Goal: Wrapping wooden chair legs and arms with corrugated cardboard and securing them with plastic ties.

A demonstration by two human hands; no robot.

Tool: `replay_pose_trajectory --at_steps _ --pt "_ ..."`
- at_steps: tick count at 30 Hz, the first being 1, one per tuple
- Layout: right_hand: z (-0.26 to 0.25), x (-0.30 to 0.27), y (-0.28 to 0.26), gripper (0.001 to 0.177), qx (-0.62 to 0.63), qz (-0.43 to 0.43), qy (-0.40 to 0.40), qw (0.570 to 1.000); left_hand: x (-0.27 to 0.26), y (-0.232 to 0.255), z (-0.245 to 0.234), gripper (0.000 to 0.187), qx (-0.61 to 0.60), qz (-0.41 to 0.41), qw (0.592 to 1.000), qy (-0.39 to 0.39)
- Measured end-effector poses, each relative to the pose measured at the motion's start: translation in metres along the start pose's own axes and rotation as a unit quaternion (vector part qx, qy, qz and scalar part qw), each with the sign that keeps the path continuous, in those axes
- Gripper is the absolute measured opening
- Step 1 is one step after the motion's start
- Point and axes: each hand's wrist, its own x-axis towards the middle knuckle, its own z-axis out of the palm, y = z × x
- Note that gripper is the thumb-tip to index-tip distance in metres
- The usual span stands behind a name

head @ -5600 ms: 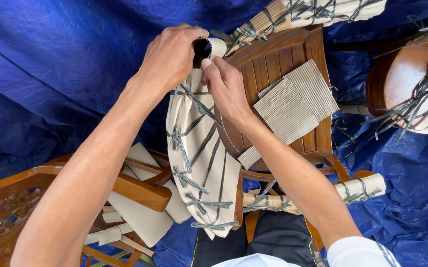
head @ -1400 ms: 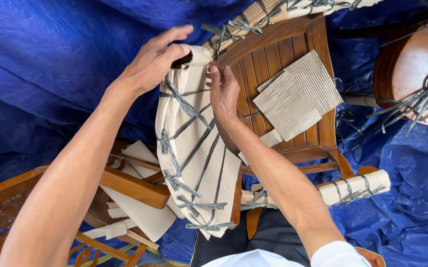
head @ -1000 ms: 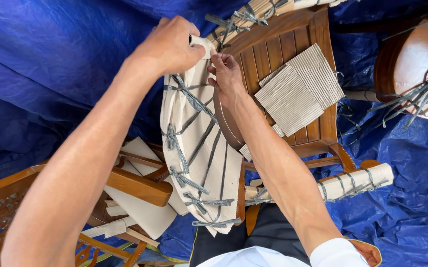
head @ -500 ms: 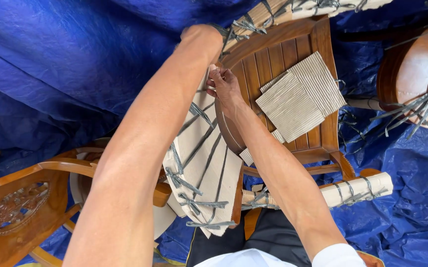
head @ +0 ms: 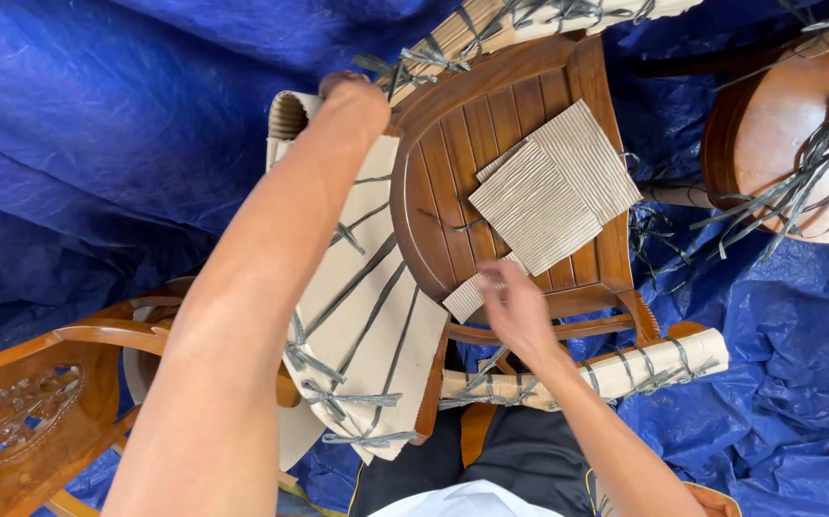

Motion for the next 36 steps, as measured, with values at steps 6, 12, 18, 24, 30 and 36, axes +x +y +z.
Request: replay_pose_trajectory --at_steps 6,12,18,24,30,36 --pt "-0.080 -0.044 0.104 0.019 -0.256 -0.106 0.165 0.946 0.001 -0.020 -0.019 0.032 -0.101 -0.022 0.992 -0.077" --pt "-0.082 -0.043 0.147 0.015 -0.280 -0.057 0.165 0.944 -0.008 -0.030 -0.029 0.030 -0.105 -0.049 0.992 -0.054" --pt "-0.080 -0.048 0.144 0.013 -0.265 -0.047 0.175 0.947 0.003 -0.029 -0.019 0.032 -0.128 -0.082 0.986 -0.069" --pt "-0.081 -0.055 0.140 0.012 -0.275 -0.051 0.163 0.946 -0.015 -0.015 -0.034 0.032 -0.118 -0.087 0.988 -0.045" --pt "-0.077 -0.053 0.142 0.013 -0.285 -0.057 0.154 0.944 0.011 -0.028 0.011 0.048 -0.081 -0.074 0.991 -0.071" --pt "-0.073 -0.051 0.142 0.020 -0.316 -0.008 0.096 0.944 0.028 -0.042 -0.008 0.058 -0.016 -0.114 0.993 0.002"
